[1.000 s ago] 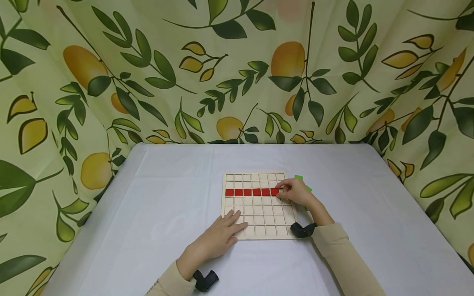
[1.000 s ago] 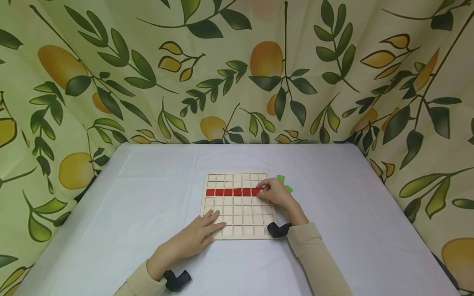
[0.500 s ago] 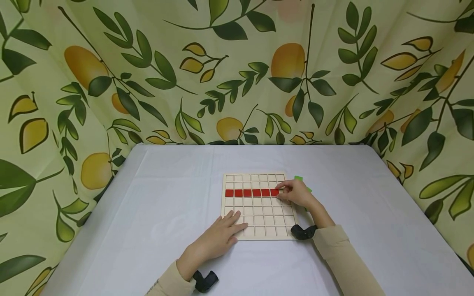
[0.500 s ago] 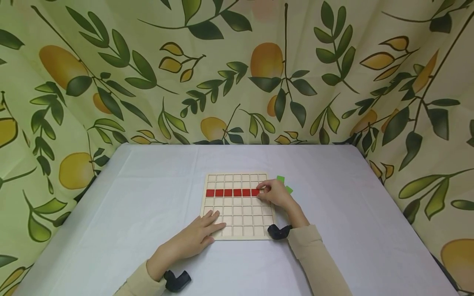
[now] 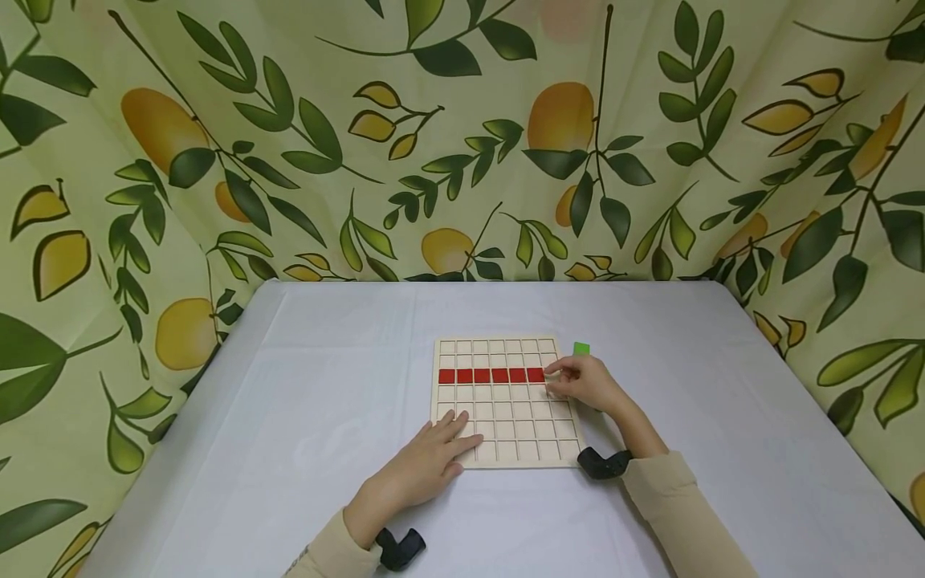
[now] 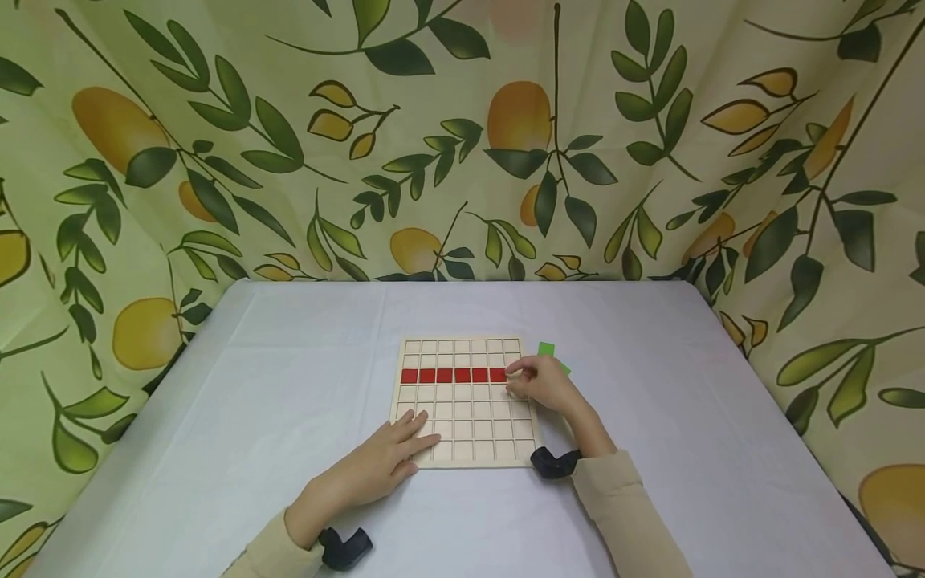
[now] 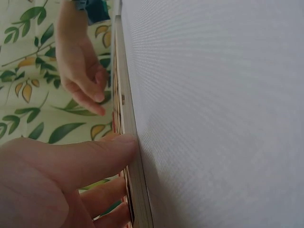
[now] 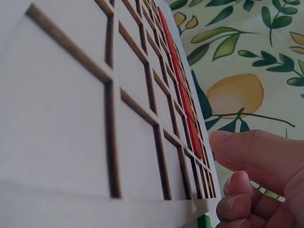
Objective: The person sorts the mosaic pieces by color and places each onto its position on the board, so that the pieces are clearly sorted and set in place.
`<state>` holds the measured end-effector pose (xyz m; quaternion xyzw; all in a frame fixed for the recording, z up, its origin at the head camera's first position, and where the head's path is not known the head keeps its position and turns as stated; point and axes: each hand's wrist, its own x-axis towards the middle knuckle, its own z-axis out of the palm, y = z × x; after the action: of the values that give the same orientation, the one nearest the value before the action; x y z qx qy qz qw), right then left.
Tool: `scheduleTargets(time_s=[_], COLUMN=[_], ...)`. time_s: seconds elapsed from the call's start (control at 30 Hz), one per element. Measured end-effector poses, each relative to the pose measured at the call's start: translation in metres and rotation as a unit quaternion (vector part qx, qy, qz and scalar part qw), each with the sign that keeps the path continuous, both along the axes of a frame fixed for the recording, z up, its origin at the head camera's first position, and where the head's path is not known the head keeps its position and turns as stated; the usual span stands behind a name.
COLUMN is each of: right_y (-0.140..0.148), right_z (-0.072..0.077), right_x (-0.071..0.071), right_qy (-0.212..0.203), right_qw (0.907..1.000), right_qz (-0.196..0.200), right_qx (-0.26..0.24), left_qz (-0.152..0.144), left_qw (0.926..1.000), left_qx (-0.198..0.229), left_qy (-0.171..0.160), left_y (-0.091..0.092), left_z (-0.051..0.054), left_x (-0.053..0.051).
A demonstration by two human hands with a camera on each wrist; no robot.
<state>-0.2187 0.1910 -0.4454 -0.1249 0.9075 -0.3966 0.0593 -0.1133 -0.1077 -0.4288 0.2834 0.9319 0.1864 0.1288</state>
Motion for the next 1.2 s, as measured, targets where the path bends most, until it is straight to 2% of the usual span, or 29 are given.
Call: scheduleTargets(time_s=[0.67, 1.2], right_y=[0.023, 0.043], right_z=[0.003, 0.004], right_x=[0.018, 0.032], right_qy=[0.008, -0.028], right_qw=[0.9999, 0.9992], right_qz=[0.003, -0.027], right_qx=[0.010, -0.005], left_qz=[-0.003, -0.007], left_qw=[0.9999, 0.9998], left_qx=[-0.002, -0.003], left_qy=[0.009, 0.015], left_y=[0.000, 0.000], left_z=[-0.002, -0.005], left_x=[0.000, -0.001])
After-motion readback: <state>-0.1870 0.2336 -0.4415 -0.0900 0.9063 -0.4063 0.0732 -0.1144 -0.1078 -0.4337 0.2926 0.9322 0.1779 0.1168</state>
